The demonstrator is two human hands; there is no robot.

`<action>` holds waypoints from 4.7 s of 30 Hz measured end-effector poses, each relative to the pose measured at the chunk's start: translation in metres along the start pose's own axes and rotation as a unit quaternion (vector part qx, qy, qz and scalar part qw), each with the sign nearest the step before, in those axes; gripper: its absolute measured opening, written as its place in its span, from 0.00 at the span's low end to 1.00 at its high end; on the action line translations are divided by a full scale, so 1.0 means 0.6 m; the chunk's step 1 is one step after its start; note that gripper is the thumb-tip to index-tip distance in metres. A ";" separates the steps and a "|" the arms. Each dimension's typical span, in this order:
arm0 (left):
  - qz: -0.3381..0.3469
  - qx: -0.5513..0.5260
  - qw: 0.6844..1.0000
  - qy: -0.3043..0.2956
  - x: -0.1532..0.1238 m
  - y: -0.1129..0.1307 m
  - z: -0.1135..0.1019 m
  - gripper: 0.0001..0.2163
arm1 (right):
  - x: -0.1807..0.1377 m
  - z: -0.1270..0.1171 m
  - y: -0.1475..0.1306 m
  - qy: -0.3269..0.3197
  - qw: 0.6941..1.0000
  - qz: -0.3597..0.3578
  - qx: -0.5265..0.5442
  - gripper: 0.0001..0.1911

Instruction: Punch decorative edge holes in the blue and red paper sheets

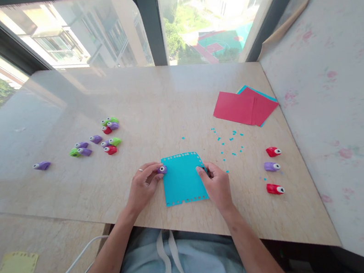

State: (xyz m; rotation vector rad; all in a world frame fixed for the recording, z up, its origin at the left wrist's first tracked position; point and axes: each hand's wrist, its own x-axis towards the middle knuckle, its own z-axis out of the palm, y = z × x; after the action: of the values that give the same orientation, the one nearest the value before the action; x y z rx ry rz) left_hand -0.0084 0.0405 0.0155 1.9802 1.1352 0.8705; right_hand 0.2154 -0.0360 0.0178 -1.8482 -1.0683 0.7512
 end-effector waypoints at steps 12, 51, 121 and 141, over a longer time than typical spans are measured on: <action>-0.059 -0.020 0.998 0.005 0.007 0.017 -0.017 0.10 | 0.001 0.000 0.001 0.001 1.000 0.012 -0.002 0.19; -0.257 0.015 0.962 -0.094 0.031 0.031 -0.033 0.22 | 0.002 -0.007 0.000 -0.045 0.998 0.027 0.036 0.18; -0.440 -0.023 0.849 -0.292 0.114 0.015 -0.035 0.24 | 0.008 -0.011 0.008 -0.077 0.997 0.018 0.007 0.19; -0.484 -0.017 0.812 -0.325 0.120 0.041 -0.041 0.26 | 0.008 -0.009 0.007 -0.055 0.998 -0.027 -0.015 0.19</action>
State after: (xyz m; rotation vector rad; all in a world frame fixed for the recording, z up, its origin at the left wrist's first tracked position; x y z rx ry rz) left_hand 0.0107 0.1009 0.0642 1.1859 1.4088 -0.3108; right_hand 0.2236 -0.0352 0.0163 -1.8125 -1.2010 0.8154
